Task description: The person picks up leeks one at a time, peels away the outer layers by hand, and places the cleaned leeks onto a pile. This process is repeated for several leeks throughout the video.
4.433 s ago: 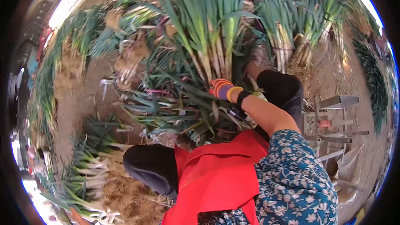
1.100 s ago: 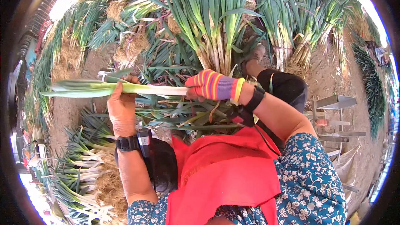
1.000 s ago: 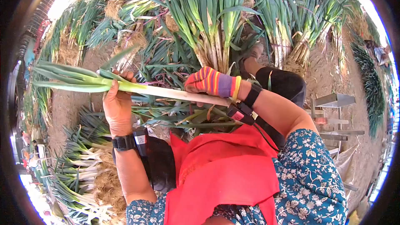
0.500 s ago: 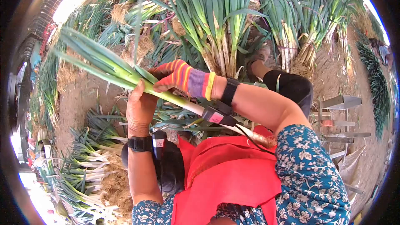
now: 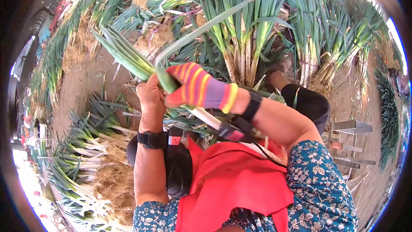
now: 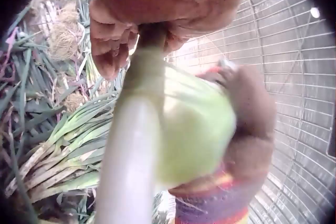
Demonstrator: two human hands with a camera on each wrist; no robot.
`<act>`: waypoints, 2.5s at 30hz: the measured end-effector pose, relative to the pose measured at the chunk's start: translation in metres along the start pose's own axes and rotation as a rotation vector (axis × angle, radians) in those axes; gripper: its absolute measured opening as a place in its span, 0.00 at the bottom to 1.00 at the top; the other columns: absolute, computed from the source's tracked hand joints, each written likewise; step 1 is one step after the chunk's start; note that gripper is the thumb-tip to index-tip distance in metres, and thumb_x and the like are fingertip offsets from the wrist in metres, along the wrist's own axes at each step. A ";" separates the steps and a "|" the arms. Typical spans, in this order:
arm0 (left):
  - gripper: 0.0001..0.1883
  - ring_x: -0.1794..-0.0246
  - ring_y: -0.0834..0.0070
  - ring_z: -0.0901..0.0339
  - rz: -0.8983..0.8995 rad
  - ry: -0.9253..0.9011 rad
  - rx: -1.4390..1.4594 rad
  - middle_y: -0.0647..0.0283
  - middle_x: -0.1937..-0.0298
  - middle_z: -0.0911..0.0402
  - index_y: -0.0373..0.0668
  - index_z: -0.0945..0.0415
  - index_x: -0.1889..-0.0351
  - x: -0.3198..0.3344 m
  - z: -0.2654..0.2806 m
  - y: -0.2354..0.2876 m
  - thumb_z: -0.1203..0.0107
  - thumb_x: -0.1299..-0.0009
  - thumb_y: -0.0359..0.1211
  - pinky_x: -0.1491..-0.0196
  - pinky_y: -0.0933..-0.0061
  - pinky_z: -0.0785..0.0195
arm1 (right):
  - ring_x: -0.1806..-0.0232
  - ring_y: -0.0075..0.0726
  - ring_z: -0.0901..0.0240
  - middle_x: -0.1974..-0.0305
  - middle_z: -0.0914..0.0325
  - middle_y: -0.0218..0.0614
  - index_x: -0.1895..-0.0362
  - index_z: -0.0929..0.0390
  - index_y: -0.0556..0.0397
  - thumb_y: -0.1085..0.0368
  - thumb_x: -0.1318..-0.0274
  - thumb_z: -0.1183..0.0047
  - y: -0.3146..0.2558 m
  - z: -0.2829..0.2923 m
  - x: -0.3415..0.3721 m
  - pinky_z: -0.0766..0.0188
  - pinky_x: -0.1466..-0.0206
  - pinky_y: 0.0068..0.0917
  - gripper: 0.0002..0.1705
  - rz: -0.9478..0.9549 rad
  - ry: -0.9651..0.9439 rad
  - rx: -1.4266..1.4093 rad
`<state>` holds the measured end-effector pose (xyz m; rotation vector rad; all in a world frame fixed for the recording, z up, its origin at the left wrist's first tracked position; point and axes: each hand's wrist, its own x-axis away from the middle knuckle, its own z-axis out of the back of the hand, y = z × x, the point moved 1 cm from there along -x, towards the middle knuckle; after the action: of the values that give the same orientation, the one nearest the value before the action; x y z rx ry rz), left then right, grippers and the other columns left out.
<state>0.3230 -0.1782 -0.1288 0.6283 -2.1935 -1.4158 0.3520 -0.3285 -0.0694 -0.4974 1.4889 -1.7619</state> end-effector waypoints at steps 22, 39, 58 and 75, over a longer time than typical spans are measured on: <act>0.26 0.71 0.73 0.38 -0.126 -0.200 0.556 0.66 0.72 0.34 0.41 0.34 0.66 0.002 0.058 0.048 0.46 0.37 0.56 0.62 0.71 0.40 | 0.57 0.54 0.27 0.58 0.24 0.49 0.51 0.27 0.54 0.55 0.49 0.48 0.127 0.087 0.115 0.31 0.53 0.41 0.23 -0.082 0.133 0.897; 0.28 0.83 0.79 0.38 0.041 -0.442 0.629 0.71 0.81 0.34 0.45 0.32 0.70 0.008 0.028 0.049 0.51 0.40 0.63 0.75 0.75 0.43 | 0.85 0.35 0.28 0.81 0.24 0.37 0.77 0.23 0.54 0.57 0.52 0.44 0.062 -0.019 -0.016 0.35 0.84 0.33 0.14 -0.474 -0.072 -0.234; 0.24 0.78 0.79 0.46 -0.152 -0.115 0.540 0.71 0.78 0.41 0.44 0.38 0.71 -0.005 0.088 0.059 0.46 0.36 0.54 0.70 0.77 0.47 | 0.62 0.44 0.24 0.65 0.22 0.46 0.46 0.31 0.57 0.55 0.52 0.41 0.090 0.091 0.141 0.30 0.60 0.35 0.30 -0.165 0.028 0.513; 0.10 0.53 0.57 0.23 0.051 -0.476 0.255 0.56 0.59 0.22 0.40 0.30 0.61 0.083 0.015 0.014 0.44 0.38 0.22 0.50 0.60 0.25 | 0.66 0.49 0.29 0.68 0.26 0.39 0.64 0.23 0.54 0.66 0.64 0.35 0.041 0.011 0.108 0.34 0.62 0.39 0.18 0.353 0.335 0.597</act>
<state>0.2465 -0.2118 -0.1106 0.3345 -2.7706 -1.3766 0.3036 -0.4183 -0.1244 0.3576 1.0849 -1.9322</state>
